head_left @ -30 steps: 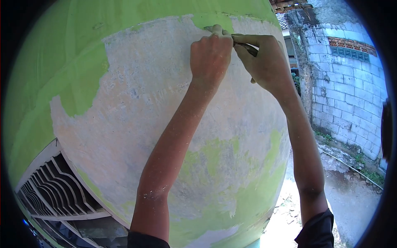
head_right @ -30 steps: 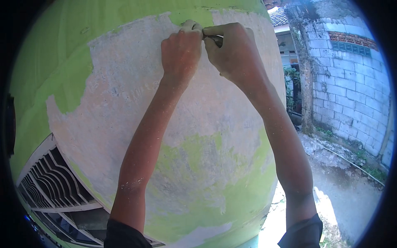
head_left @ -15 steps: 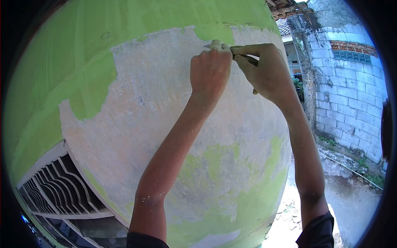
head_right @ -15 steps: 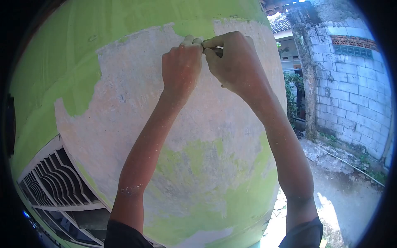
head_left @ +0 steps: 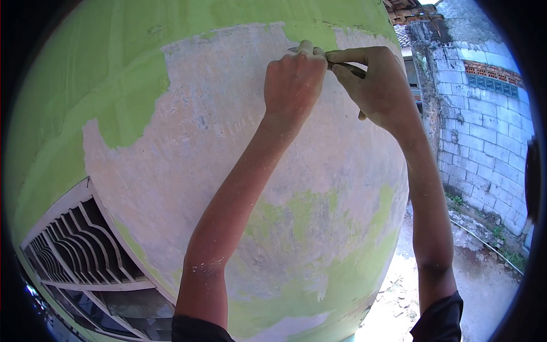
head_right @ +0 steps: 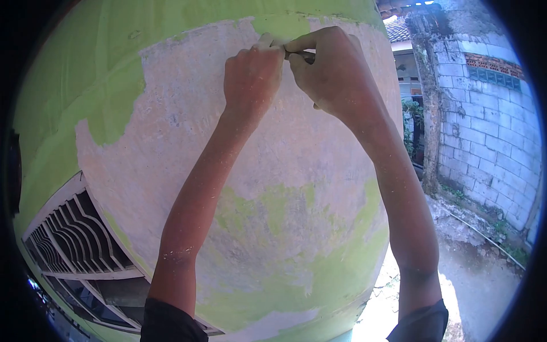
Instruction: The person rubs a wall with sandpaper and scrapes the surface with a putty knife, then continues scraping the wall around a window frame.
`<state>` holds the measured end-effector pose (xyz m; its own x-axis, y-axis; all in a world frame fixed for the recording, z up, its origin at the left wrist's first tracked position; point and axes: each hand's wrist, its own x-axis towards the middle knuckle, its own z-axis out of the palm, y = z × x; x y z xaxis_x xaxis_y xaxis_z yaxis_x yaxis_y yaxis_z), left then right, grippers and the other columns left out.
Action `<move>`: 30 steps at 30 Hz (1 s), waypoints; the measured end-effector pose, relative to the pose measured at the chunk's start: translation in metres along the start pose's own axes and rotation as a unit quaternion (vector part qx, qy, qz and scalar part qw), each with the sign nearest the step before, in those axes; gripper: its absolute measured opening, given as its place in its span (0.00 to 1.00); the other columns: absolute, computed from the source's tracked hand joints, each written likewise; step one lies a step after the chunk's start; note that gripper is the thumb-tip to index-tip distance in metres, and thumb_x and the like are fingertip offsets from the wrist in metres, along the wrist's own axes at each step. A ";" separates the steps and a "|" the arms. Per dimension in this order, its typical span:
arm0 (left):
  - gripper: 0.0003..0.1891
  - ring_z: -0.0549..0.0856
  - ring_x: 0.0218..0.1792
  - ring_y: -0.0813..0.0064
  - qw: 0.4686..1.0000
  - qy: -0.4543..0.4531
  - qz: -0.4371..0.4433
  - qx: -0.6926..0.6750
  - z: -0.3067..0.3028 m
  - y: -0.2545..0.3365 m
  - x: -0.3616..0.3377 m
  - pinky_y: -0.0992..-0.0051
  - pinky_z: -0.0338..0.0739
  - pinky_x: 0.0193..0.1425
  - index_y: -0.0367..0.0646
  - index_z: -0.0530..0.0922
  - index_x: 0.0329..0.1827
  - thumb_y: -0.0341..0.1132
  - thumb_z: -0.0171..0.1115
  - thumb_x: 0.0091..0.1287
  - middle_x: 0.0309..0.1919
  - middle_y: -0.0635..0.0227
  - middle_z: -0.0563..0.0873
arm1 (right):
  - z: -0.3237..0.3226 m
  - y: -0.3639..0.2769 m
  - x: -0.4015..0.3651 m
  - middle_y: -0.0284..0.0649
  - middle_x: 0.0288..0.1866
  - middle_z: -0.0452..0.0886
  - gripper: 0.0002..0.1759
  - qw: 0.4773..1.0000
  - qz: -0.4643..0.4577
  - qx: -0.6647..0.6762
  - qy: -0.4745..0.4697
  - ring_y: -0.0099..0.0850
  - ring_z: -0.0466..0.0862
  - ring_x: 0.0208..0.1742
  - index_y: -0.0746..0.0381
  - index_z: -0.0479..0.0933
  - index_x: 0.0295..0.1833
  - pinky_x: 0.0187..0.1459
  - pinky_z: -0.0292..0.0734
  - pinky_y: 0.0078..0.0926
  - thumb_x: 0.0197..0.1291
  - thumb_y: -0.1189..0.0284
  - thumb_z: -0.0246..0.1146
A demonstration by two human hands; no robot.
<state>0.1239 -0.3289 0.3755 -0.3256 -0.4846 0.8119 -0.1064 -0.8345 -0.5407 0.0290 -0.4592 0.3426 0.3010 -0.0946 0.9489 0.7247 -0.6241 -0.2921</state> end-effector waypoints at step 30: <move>0.01 0.89 0.33 0.66 0.998 -0.025 -0.033 -0.047 0.004 0.002 -0.002 0.67 0.83 0.32 0.45 0.82 0.28 0.30 0.65 0.57 0.28 0.65 0.85 | 0.011 0.009 0.009 0.36 0.22 0.78 0.17 0.997 0.023 -0.063 -0.025 0.23 0.78 0.18 0.66 0.83 0.55 0.23 0.83 0.25 0.65 0.70 0.59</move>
<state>0.1285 -0.3307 0.3740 -0.2675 -0.4448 0.8548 -0.2138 -0.8376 -0.5027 0.0448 -0.4569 0.3478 0.3648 -0.0891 0.9268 0.6262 -0.7132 -0.3150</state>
